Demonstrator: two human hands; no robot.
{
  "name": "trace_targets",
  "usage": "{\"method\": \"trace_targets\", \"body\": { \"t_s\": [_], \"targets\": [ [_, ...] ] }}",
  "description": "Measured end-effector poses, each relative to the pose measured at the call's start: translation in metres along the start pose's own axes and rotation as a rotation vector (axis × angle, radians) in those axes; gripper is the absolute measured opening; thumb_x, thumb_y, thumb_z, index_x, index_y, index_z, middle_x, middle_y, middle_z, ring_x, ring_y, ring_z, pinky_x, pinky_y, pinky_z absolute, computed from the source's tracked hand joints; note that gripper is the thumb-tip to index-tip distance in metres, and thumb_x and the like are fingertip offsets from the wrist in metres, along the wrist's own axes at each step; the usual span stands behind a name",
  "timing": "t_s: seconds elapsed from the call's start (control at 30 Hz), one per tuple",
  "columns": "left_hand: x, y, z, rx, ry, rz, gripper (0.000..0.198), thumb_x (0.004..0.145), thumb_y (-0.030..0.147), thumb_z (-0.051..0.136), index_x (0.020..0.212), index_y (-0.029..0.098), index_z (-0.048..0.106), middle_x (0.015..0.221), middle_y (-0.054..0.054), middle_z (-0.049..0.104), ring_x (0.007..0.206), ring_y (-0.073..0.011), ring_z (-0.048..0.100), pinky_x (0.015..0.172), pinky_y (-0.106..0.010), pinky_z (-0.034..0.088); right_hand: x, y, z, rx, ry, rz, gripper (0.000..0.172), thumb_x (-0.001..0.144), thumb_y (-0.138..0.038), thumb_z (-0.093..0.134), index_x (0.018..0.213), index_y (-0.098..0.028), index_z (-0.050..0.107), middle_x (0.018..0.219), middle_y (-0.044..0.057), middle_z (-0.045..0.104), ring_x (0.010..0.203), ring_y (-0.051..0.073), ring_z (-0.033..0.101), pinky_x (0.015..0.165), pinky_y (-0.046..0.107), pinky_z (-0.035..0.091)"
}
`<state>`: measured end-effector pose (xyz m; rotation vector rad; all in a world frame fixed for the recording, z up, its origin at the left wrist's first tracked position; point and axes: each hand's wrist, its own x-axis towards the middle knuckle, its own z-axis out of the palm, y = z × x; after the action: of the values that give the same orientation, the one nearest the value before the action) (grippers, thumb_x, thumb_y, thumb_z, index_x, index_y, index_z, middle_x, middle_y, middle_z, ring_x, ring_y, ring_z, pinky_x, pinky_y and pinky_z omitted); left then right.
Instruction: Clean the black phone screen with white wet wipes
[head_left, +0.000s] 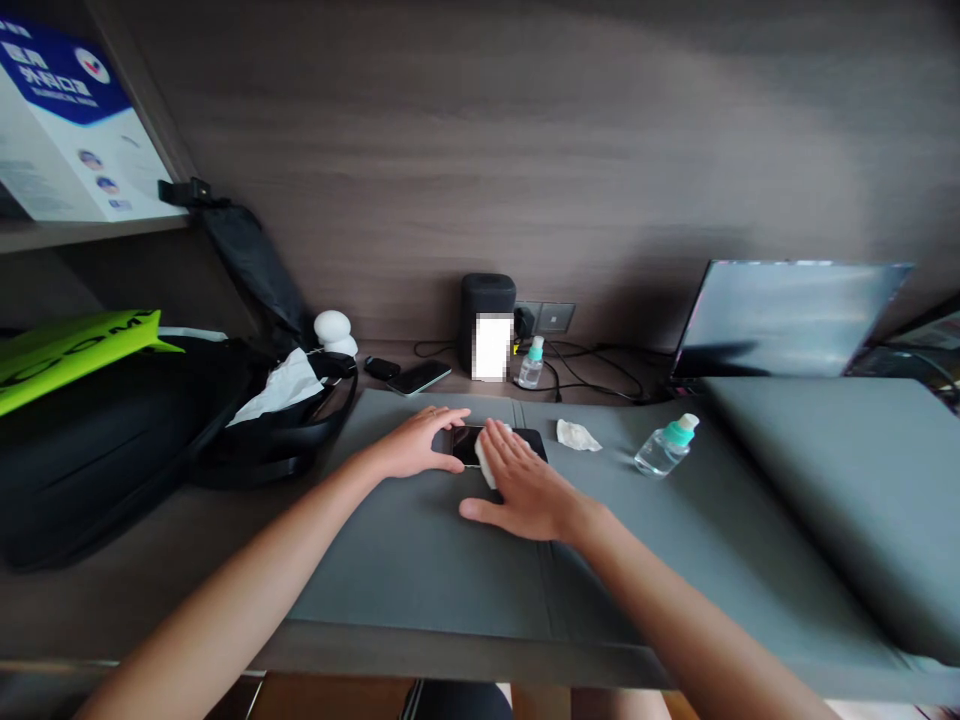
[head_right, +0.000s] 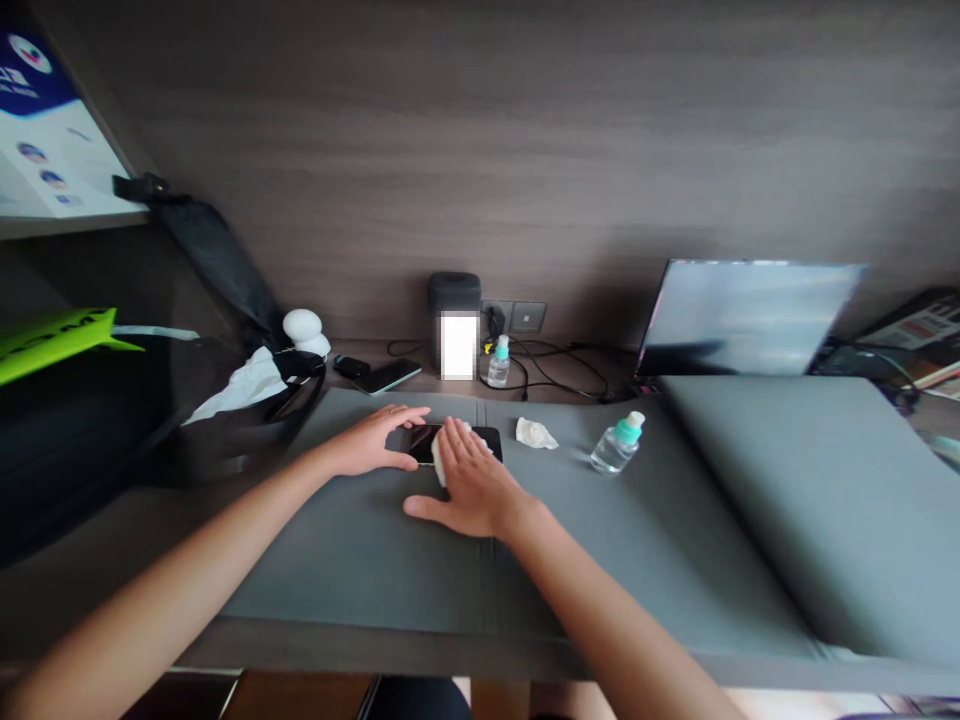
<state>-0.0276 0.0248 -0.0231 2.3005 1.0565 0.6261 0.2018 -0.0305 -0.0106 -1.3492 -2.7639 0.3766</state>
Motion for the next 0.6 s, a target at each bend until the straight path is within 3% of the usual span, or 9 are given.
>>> {"method": "trace_targets", "body": {
  "t_s": [0.13, 0.2, 0.3, 0.4, 0.5, 0.6],
  "targets": [
    [0.002, -0.001, -0.001, -0.002, -0.002, -0.004, 0.082, 0.071, 0.031, 0.082, 0.143, 0.026, 0.044, 0.124, -0.008, 0.06, 0.116, -0.026, 0.055, 0.105, -0.044, 0.041, 0.009, 0.012, -0.006, -0.022, 0.015, 0.111, 0.118, 0.079, -0.088, 0.024, 0.153, 0.003, 0.014, 0.159, 0.023, 0.005, 0.148, 0.039, 0.001, 0.12, 0.054, 0.012],
    [0.003, -0.002, -0.001, -0.013, 0.001, 0.001, 0.08, 0.072, 0.03, 0.081, 0.143, 0.027, 0.044, 0.123, -0.008, 0.061, 0.115, -0.0257, 0.056, 0.104, -0.043, 0.041, 0.022, 0.002, -0.005, -0.027, 0.006, 0.127, 0.124, 0.077, -0.09, 0.024, 0.151, 0.009, 0.015, 0.157, 0.028, 0.007, 0.147, 0.04, 0.003, 0.12, 0.052, 0.012],
    [0.002, -0.003, 0.0, -0.017, 0.001, 0.012, 0.08, 0.072, 0.031, 0.081, 0.143, 0.028, 0.043, 0.126, -0.008, 0.06, 0.116, -0.0259, 0.056, 0.103, -0.042, 0.043, 0.03, -0.015, 0.0, -0.016, 0.025, 0.028, 0.126, 0.077, -0.091, 0.023, 0.15, 0.011, 0.014, 0.157, 0.029, 0.006, 0.147, 0.04, 0.003, 0.12, 0.052, 0.012],
    [-0.001, -0.002, 0.0, -0.008, 0.008, 0.01, 0.08, 0.073, 0.033, 0.081, 0.143, 0.028, 0.043, 0.129, -0.008, 0.059, 0.119, -0.0267, 0.054, 0.105, -0.042, 0.041, 0.014, -0.014, 0.003, -0.023, 0.061, -0.038, 0.123, 0.076, -0.091, 0.025, 0.152, 0.006, 0.014, 0.159, 0.025, 0.004, 0.148, 0.039, 0.002, 0.12, 0.052, 0.011],
    [-0.001, -0.001, -0.001, 0.003, 0.004, -0.007, 0.08, 0.074, 0.035, 0.08, 0.144, 0.029, 0.043, 0.126, -0.007, 0.06, 0.117, -0.0263, 0.055, 0.105, -0.044, 0.04, -0.006, 0.005, -0.003, -0.035, 0.027, 0.02, 0.119, 0.078, -0.089, 0.026, 0.153, 0.004, 0.016, 0.159, 0.024, 0.006, 0.148, 0.038, 0.002, 0.121, 0.051, 0.012],
    [0.001, -0.002, -0.002, 0.002, -0.006, -0.013, 0.081, 0.072, 0.034, 0.081, 0.143, 0.029, 0.043, 0.124, -0.007, 0.06, 0.116, -0.0259, 0.056, 0.105, -0.044, 0.041, -0.005, 0.014, -0.009, -0.031, -0.003, 0.102, 0.122, 0.078, -0.089, 0.026, 0.152, 0.006, 0.015, 0.159, 0.025, 0.007, 0.148, 0.039, 0.003, 0.12, 0.052, 0.013]
  ]
}}
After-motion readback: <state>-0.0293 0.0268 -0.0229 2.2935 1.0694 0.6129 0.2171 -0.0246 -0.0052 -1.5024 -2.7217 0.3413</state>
